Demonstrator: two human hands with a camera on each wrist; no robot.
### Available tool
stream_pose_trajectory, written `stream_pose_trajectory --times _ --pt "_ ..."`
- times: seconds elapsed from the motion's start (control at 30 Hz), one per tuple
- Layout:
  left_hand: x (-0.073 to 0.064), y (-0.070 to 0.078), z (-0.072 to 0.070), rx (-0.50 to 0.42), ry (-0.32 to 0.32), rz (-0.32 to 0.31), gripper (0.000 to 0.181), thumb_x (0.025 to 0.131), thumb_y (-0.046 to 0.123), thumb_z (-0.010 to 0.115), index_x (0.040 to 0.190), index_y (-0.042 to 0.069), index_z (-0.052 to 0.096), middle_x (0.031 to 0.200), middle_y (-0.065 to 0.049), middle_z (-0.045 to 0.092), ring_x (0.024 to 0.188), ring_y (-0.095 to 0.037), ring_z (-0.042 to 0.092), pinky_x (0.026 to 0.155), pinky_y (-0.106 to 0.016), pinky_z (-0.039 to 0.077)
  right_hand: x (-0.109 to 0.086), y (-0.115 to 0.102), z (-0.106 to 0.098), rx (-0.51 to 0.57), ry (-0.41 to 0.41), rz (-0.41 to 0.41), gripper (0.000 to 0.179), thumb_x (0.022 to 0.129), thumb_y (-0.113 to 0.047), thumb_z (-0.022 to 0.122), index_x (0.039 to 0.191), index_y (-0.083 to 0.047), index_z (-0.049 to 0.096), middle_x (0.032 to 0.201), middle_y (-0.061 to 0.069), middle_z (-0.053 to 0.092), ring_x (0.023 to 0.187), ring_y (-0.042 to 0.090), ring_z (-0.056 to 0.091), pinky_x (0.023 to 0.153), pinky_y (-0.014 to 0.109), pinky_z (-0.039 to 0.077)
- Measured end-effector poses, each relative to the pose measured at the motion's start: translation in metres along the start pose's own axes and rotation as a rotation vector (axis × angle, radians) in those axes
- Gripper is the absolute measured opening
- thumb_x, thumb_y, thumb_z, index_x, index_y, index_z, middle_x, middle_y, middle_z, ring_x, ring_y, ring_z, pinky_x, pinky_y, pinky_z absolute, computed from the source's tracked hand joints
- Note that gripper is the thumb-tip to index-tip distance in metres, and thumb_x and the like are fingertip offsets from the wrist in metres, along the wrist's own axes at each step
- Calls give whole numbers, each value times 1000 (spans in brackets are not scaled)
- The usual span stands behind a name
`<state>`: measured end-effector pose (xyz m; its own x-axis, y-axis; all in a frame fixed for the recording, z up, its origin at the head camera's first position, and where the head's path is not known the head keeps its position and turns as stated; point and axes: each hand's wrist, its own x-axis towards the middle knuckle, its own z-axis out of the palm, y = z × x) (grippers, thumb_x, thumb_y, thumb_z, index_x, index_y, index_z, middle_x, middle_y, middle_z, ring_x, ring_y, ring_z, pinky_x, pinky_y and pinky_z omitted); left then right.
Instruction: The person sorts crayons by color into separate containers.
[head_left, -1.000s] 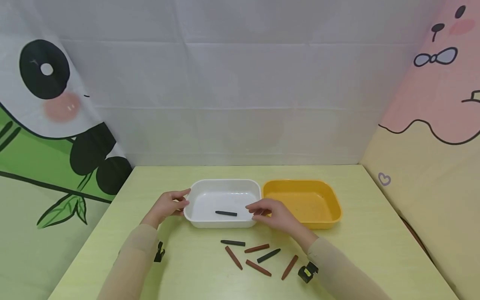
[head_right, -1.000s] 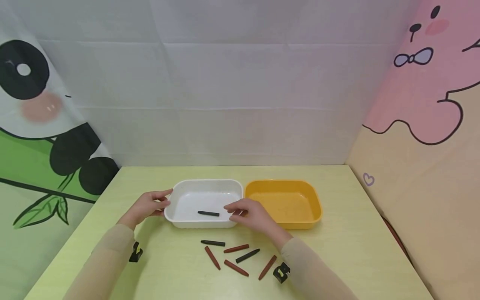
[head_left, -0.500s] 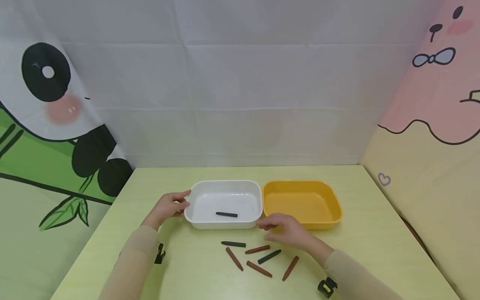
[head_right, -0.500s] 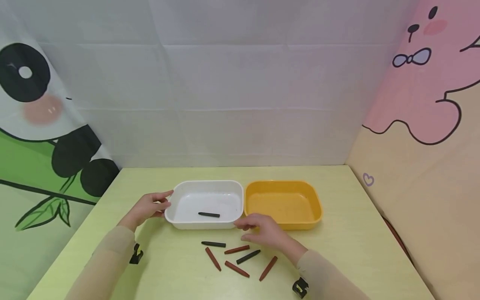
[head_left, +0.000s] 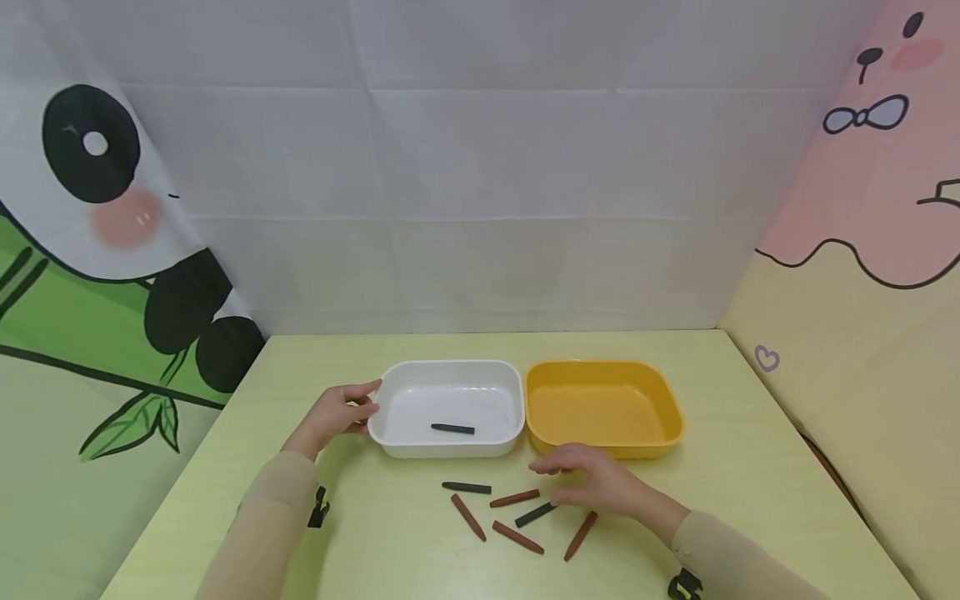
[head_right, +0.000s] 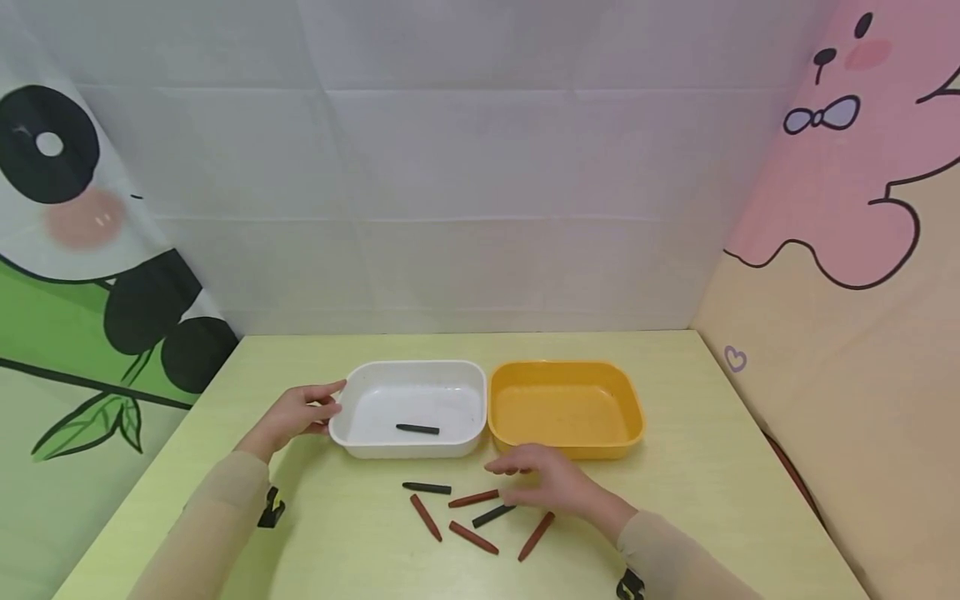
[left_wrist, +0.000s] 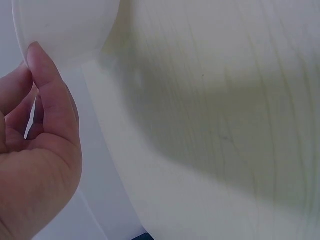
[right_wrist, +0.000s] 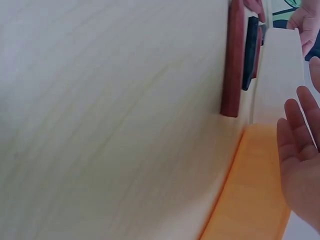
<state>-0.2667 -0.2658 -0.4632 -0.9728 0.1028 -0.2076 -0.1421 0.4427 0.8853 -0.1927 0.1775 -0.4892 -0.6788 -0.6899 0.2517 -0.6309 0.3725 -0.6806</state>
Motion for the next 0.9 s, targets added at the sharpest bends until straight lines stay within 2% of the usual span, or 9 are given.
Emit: stream_pose_trajectory --times 0.2,0.47,0.6,0.9 --pt "0 1 0 7 0 -2 54 96 4 64 146 2 45 102 -16 52 71 -18 57 68 -29 58 -1 5 3 -92 -47 -99 45 78 -10 85 120 -17 72 117 -7 67 106 14 60 94 35 49" --pt "0 3 0 10 -3 8 54 96 5 65 146 2 45 101 -16 52 70 -17 57 68 -28 58 -5 12 11 -106 -123 -63 37 80 -13 82 117 -17 75 112 -7 65 102 10 57 91 32 48" --pt "0 3 0 15 -3 8 54 96 5 65 146 2 45 102 -16 52 70 -18 57 68 -28 58 -4 17 15 -103 -128 -71 37 80 -15 83 116 -18 76 109 -9 64 97 7 55 86 27 48" --pt "-1 4 1 15 -7 6 54 96 5 64 147 1 45 102 -16 53 71 -18 57 69 -29 58 0 18 22 -55 -137 -20 33 80 -16 83 111 -21 77 104 -13 63 93 4 53 81 23 46"
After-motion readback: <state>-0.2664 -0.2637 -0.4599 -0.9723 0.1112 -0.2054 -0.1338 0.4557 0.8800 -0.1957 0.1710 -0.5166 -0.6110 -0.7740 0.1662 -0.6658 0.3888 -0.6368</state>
